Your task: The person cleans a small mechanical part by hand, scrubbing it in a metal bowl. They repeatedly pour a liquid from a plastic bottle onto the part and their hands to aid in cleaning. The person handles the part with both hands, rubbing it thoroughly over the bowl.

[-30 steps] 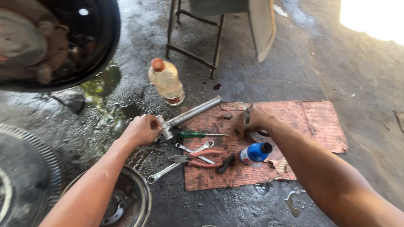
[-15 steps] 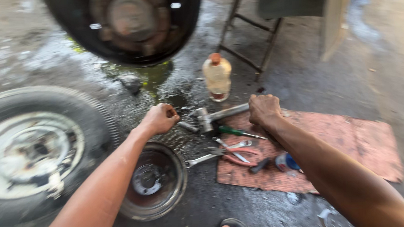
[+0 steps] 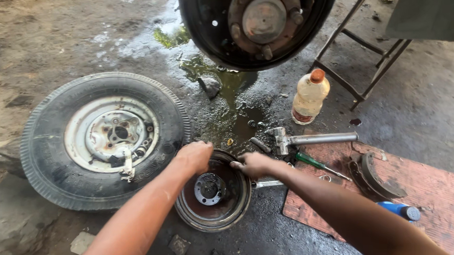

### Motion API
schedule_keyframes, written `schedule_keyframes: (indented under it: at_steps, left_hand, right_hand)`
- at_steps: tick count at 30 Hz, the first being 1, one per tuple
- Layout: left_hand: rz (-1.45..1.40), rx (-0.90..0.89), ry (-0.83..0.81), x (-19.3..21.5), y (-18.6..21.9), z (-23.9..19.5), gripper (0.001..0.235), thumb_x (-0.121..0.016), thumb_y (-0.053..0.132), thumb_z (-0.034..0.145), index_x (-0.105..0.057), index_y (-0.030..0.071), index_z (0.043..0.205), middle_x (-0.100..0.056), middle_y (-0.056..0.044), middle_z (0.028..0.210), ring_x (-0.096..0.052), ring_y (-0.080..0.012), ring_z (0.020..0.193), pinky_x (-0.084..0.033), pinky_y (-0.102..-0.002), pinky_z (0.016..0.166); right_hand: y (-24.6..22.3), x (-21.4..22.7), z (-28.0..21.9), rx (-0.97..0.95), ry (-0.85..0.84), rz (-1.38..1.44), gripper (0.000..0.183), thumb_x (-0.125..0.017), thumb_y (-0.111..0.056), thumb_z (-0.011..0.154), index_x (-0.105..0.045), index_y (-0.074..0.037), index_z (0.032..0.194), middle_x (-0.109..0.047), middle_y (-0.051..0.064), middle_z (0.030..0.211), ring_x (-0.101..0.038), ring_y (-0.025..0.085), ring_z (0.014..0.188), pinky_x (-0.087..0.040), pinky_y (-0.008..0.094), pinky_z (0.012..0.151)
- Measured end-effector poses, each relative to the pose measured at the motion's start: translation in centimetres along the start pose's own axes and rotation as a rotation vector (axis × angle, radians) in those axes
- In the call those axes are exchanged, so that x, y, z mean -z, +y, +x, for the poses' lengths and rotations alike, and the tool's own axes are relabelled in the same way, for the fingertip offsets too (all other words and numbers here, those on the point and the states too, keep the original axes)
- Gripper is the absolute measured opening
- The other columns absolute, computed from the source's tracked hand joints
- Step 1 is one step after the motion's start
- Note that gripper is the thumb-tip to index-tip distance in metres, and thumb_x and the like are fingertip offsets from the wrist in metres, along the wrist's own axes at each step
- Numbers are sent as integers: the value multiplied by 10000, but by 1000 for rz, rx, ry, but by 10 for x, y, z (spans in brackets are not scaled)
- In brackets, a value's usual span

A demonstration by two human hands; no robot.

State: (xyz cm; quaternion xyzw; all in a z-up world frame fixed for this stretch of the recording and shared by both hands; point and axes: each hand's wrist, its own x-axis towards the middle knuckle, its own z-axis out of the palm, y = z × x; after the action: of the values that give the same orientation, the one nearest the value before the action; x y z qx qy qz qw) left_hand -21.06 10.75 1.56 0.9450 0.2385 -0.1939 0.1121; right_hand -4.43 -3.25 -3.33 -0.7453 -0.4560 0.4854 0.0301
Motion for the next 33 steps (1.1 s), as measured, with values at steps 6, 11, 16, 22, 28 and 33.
schedule_keyframes:
  at_steps: [6, 11, 16, 22, 28, 33]
  left_hand:
    - [26, 16, -48, 8, 11, -1, 252, -711, 61, 786, -752, 42, 1034, -727, -196, 1139, -716, -356, 1058, -608, -443, 905]
    - [-45, 105, 42, 49, 17, -12, 295, -725, 89, 769, -720, 24, 1056, -703, -233, 1149, -704, -391, 1067, -598, -460, 914]
    - [-168, 217, 133, 94, 14, -6, 316, -737, 154, 797, -727, 2, 1073, -688, -270, 1158, -692, -410, 1097, -582, -463, 964]
    - [-396, 392, 207, 86, 13, 9, 374, -704, 93, 830, -684, 0, 1191, -702, -260, 1177, -702, -393, 1117, -591, -428, 994]
    - [-452, 385, 197, 65, 2, 25, 426, -707, 74, 815, -677, 71, 1240, -703, -208, 1218, -683, -360, 1156, -544, -436, 1048]
    - [-345, 397, 190, 73, -3, 25, 428, -754, 168, 799, -706, 58, 1209, -685, -231, 1261, -660, -380, 1191, -549, -437, 1038]
  right_hand:
    - [-3, -15, -30, 136, 208, 99, 551, -452, -528, 1042, -577, -28, 1238, -722, 238, 895, -738, 328, 793, -571, 514, 791]
    - [-21, 31, -47, 101, 219, -59, 395, -359, -468, 1053, -499, -140, 1222, -727, 225, 845, -748, 361, 809, -590, 520, 769]
    - [-50, 104, -45, 126, 394, -323, 360, -411, -395, 1052, -541, -189, 1318, -716, 211, 959, -729, 354, 888, -580, 516, 819]
    - [-62, 128, -28, 77, 501, -506, 392, -458, -261, 1010, -556, -223, 1388, -738, 169, 1019, -728, 317, 961, -572, 473, 877]
    - [-32, 112, -24, 95, 609, -228, 412, -552, -328, 1004, -536, -183, 1389, -732, 146, 1063, -716, 291, 976, -565, 472, 859]
    - [34, 98, -39, 49, 672, 2, 289, -665, -345, 933, -726, -183, 1164, -780, 87, 1015, -760, 224, 838, -607, 423, 747]
